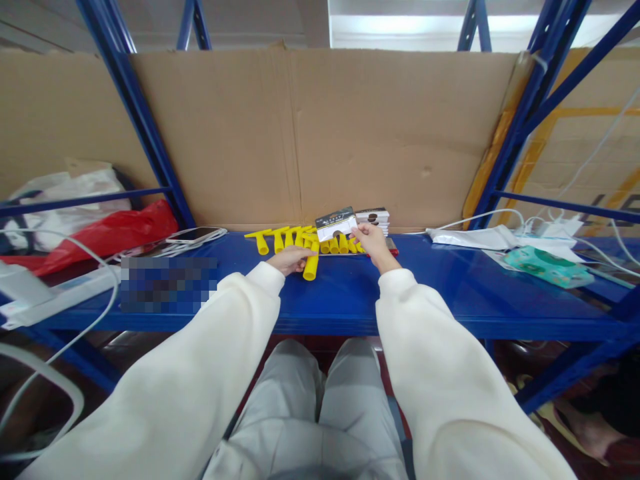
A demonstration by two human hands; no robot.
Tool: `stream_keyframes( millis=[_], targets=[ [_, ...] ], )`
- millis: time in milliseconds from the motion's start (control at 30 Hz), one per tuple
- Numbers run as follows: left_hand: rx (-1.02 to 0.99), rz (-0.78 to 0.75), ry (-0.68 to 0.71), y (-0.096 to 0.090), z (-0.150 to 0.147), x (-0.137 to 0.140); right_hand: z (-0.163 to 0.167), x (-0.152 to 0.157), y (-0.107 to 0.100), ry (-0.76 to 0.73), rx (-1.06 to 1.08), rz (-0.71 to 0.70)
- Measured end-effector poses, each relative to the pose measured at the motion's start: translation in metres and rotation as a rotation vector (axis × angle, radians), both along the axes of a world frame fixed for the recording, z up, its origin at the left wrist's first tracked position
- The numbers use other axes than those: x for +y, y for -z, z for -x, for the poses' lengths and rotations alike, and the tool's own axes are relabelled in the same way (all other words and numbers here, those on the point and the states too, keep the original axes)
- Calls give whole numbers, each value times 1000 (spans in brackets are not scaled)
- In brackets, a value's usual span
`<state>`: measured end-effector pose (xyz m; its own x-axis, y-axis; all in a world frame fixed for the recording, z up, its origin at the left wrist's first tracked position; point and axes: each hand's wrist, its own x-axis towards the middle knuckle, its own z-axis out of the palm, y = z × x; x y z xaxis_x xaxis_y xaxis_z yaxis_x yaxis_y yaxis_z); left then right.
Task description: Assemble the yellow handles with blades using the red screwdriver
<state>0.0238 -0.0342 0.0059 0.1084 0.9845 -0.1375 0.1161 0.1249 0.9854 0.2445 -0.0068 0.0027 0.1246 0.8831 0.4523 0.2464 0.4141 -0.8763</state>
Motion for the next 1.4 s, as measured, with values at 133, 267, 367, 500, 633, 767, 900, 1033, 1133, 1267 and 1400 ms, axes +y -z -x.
stream_keyframes(
  millis=[133,267,367,500,633,767,900,1033,1133,1267,1400],
  targets=[
    [-137,-57,-52,-4,2,2,0,-1,-1,-20,41,30],
    [-209,-105,-219,-5,6,9,0,0,0,-71,33,55],
    [-247,-134,-337,-3,9,13,0,1,1,-96,2,59],
    [-307,-197,-452,-2,11,15,1,1,2,-94,-11,69],
    [-371,-248,-552,-3,10,15,3,0,2,-159,-26,90],
    [-402,-259,-617,-2,9,17,3,-2,3,-209,-2,126],
    [-418,-264,-653,-1,10,19,4,-4,4,-222,5,138],
    [-447,-229,-609,-1,10,20,5,-7,4,-274,26,160],
    [-459,-183,-531,-1,9,19,8,-10,4,-330,42,183],
    [-455,-168,-416,0,7,18,9,-11,5,-368,29,209],
    [-455,-178,-369,1,8,18,9,-11,7,-391,29,223]
  ],
)
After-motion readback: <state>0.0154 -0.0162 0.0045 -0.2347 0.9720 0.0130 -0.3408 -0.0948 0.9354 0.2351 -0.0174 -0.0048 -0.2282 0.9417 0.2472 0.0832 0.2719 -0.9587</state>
